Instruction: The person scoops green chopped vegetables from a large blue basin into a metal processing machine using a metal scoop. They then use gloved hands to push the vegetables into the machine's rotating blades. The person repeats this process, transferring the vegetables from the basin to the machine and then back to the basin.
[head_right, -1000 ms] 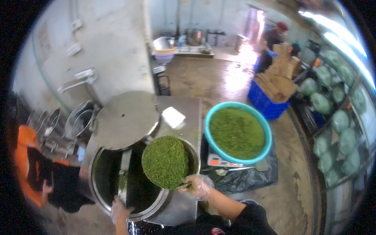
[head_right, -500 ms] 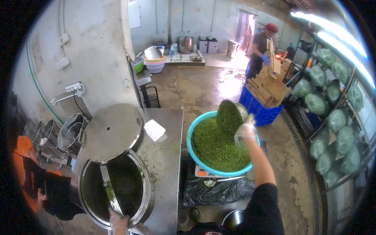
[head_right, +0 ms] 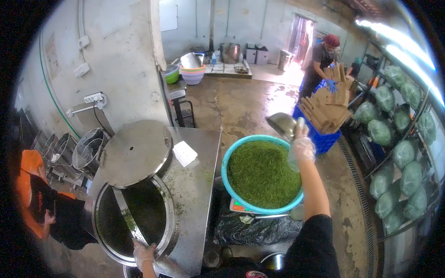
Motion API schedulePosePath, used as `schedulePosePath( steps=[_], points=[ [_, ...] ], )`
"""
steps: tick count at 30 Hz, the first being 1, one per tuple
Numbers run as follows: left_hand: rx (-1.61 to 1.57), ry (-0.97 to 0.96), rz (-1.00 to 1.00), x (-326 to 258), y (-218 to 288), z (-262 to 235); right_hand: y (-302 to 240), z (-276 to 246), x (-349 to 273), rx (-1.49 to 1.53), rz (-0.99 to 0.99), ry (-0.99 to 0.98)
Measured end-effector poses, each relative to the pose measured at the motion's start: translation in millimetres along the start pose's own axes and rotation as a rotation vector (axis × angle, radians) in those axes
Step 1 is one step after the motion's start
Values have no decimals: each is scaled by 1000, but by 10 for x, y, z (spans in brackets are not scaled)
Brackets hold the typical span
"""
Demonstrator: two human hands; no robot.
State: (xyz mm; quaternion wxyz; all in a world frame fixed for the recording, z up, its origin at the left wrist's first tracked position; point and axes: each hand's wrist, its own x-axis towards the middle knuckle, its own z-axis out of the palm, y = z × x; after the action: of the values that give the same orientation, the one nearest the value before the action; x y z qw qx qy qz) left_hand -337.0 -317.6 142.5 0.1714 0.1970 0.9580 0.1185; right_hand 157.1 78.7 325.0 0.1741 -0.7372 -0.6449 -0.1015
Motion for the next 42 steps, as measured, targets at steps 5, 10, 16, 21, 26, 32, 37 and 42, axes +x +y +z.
schedulePosePath(
  steps=[5,10,16,21,26,32,37,42],
  points=[
    [13,44,60,-57,-63,-25,-152,342,-272,851,337,-240],
    [88,-138,61,-57,-50,-158,-982,654,-1299,362,-416,-484],
    [-121,-75,11,-147,-342,-575,-2229,1157,-2420,535,-666,-491],
    [57,245,597,-41,-495,52,-2092,2423,-2040,1796,555,-1165],
    [-79,174,589,-671,-233,-260,-2345,1407,-2154,1365,478,-1236],
    [-243,-46,746,-941,827,487,-1547,1759,-1645,1304,-206,-1586],
    [-120,-419,715,-1423,1928,873,-831,958,-907,848,-446,-1281],
    [-57,-674,728,-1441,2422,1658,386,1056,-264,997,44,-579]
  ],
)
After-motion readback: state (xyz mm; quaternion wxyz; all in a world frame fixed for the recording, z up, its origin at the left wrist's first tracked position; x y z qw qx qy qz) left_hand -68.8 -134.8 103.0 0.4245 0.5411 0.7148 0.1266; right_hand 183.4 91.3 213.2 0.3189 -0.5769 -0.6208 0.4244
